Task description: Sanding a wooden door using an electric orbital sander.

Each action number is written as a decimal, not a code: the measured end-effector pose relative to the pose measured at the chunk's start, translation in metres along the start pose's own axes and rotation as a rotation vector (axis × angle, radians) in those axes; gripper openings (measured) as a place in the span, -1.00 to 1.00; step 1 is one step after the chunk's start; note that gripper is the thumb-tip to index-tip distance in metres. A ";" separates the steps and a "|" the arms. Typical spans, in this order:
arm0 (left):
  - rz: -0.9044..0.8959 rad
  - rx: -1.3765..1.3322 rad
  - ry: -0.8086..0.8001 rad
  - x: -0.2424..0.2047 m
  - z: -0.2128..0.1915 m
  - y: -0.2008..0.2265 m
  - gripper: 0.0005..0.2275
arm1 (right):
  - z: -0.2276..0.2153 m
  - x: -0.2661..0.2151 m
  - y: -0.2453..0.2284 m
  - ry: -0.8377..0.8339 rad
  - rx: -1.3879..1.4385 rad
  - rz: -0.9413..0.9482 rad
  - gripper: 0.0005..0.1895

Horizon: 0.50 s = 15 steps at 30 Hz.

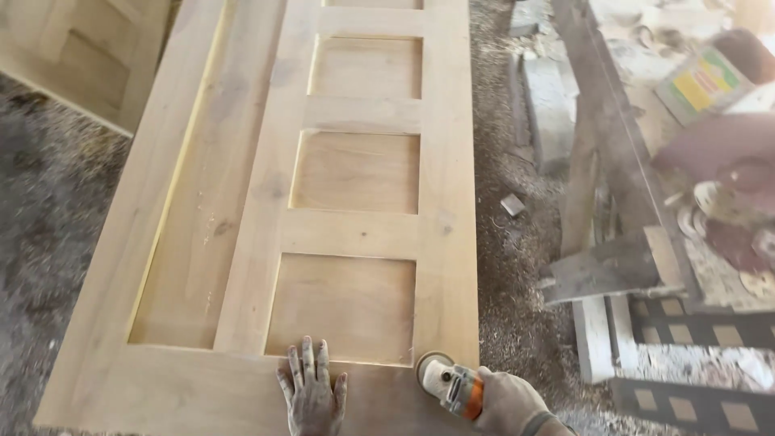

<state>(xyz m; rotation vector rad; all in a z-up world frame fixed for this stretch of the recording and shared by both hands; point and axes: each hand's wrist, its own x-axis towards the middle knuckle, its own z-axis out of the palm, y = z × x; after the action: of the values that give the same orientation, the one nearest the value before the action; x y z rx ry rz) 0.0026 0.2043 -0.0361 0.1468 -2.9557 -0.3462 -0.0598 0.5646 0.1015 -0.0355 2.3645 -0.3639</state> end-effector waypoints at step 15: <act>-0.526 0.148 -0.190 0.003 -0.035 0.042 -0.25 | -0.139 0.088 -0.030 0.009 0.190 0.088 -0.53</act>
<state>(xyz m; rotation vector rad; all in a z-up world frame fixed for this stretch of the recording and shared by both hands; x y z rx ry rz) 0.0021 0.2368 0.0082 0.9682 -3.0836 -0.2086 -0.2207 0.5594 0.1473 0.1594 2.3215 -0.5440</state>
